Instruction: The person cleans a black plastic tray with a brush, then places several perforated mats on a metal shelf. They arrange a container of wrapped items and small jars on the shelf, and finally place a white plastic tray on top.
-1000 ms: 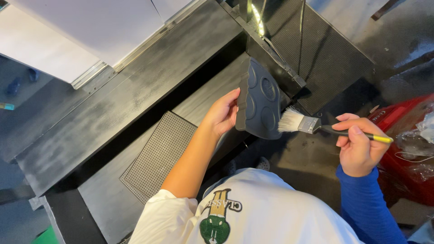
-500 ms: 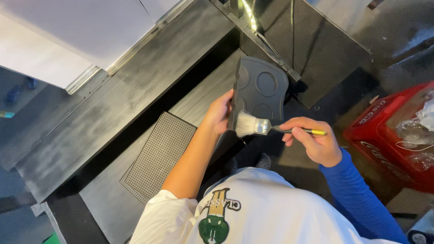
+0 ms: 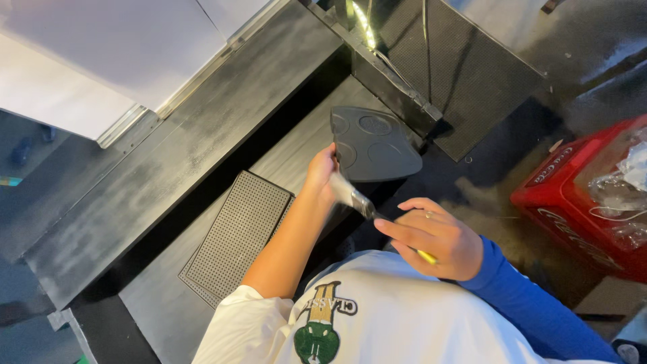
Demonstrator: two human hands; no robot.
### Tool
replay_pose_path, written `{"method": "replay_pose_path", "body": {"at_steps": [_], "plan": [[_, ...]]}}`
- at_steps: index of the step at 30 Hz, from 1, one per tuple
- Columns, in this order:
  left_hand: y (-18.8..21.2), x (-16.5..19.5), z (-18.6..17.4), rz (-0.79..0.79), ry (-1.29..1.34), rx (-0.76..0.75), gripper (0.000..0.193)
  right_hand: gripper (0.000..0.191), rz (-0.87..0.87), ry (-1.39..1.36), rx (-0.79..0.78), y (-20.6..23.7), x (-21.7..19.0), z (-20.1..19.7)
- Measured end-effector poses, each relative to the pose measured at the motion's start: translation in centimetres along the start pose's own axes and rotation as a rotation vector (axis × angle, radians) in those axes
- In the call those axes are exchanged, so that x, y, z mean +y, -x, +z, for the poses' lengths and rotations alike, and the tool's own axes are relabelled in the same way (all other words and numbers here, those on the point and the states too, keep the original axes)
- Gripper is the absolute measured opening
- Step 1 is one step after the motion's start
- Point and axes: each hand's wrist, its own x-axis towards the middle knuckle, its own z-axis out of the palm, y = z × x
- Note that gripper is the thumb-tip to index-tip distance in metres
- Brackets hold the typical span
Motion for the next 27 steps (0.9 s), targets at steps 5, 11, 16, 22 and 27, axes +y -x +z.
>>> {"method": "replay_pose_path", "body": {"at_steps": [5,11,16,22,27], "plan": [[0.2,-0.4,0.1,-0.087,0.099,-0.015,0.035,0.048,-0.012,0.073,-0.015,0.4,0.1,-0.3],[1.8,0.9,1.2,-0.146,0.155,-0.121,0.034,0.035,0.213,0.087,0.182,4.8,1.0,-1.8],[4.1,2.4,2.7,-0.07,0.014,-0.197,0.04,0.025,0.586,0.091,0.405,9.3,2.4,-4.9],[6.0,2.6,4.7,-0.009,-0.189,-0.276,0.045,0.013,0.551,-0.289,0.667,10.1,1.0,-3.8],[5.6,1.2,5.4,0.068,-0.363,-0.32,0.048,0.027,0.378,-0.138,0.259,5.0,1.0,-1.5]]}}
